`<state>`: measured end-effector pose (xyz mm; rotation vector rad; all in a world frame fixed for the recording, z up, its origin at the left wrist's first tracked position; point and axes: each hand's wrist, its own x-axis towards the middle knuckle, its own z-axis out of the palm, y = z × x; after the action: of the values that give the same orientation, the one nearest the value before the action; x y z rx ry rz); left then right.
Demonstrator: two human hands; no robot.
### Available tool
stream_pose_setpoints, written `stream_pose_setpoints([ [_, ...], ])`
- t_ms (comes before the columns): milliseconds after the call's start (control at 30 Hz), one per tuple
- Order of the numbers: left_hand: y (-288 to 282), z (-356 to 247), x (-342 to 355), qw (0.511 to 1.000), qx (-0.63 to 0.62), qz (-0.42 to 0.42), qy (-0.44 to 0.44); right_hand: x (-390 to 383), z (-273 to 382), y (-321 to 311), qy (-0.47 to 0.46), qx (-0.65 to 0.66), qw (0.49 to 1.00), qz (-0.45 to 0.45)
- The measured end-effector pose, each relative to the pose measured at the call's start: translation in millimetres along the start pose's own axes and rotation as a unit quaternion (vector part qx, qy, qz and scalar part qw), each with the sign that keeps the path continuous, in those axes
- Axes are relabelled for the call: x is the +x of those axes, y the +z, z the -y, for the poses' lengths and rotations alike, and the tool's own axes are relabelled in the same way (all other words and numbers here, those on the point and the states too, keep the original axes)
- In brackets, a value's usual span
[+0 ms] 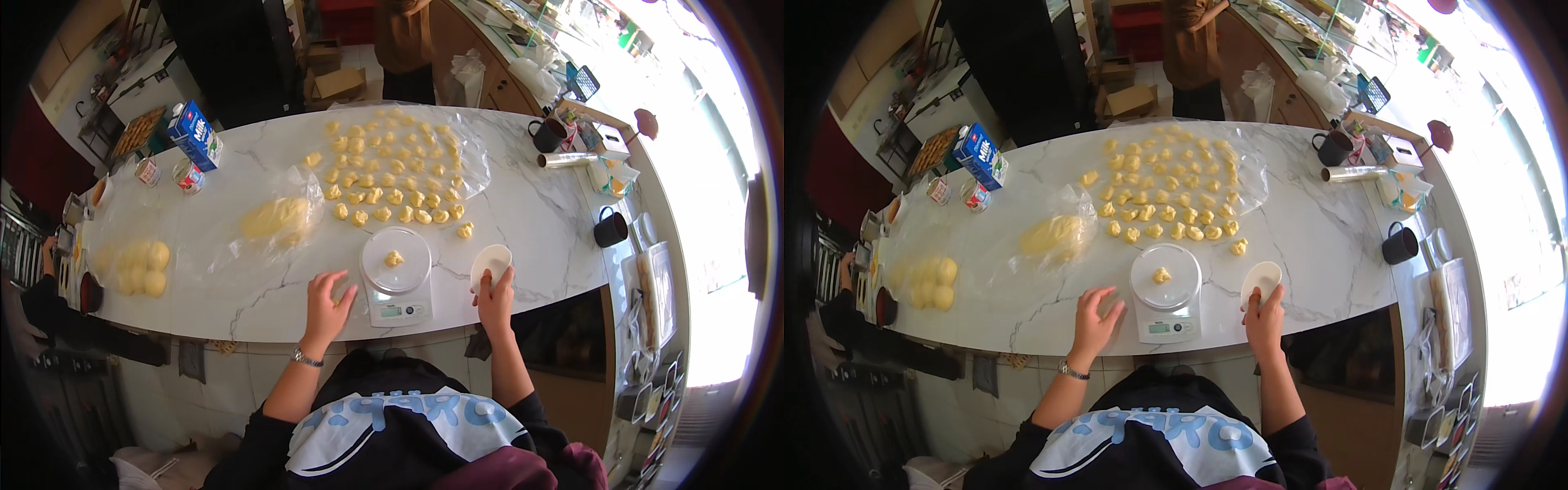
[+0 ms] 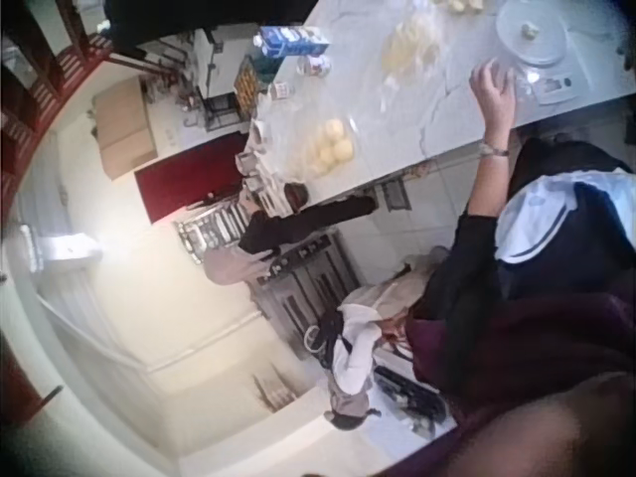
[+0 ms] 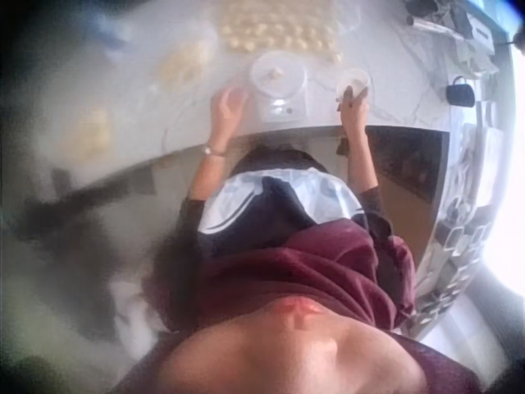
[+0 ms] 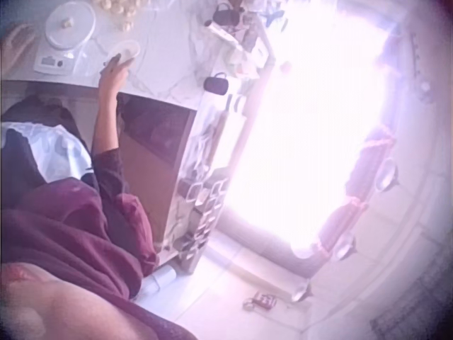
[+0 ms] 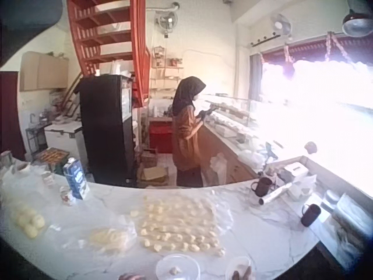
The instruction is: The person weighs small pieces of dough on a digital scale, taking them from a plastic bag and placing them on a small plastic lid on the scale, then arranging the weighed pieces on a plastic sheet.
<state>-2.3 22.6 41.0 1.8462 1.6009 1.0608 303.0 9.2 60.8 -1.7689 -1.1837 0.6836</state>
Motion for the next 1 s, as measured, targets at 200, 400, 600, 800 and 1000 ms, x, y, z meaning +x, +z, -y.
stream_pose_setpoints([
  [200, -11, 35, -54, 0.999, 0.036, -0.015, 0.031, 1, -30, 8, 0.090, 0.152, 0.982, -0.059],
  [400, -4, 9, -39, 0.994, 0.031, -0.100, 0.024, 5, -43, 13, 0.088, 0.264, 0.954, -0.109],
  [600, 2, 21, -17, 0.988, 0.072, -0.112, 0.073, 3, -43, 14, 0.077, 0.260, 0.956, -0.110],
  [800, -6, 39, -3, 0.986, 0.099, -0.116, 0.064, 0, -42, 17, 0.059, 0.210, 0.970, -0.111],
  [1000, -23, 77, 57, 0.976, 0.124, -0.176, -0.013, -2, -41, 16, 0.053, 0.206, 0.969, -0.127],
])
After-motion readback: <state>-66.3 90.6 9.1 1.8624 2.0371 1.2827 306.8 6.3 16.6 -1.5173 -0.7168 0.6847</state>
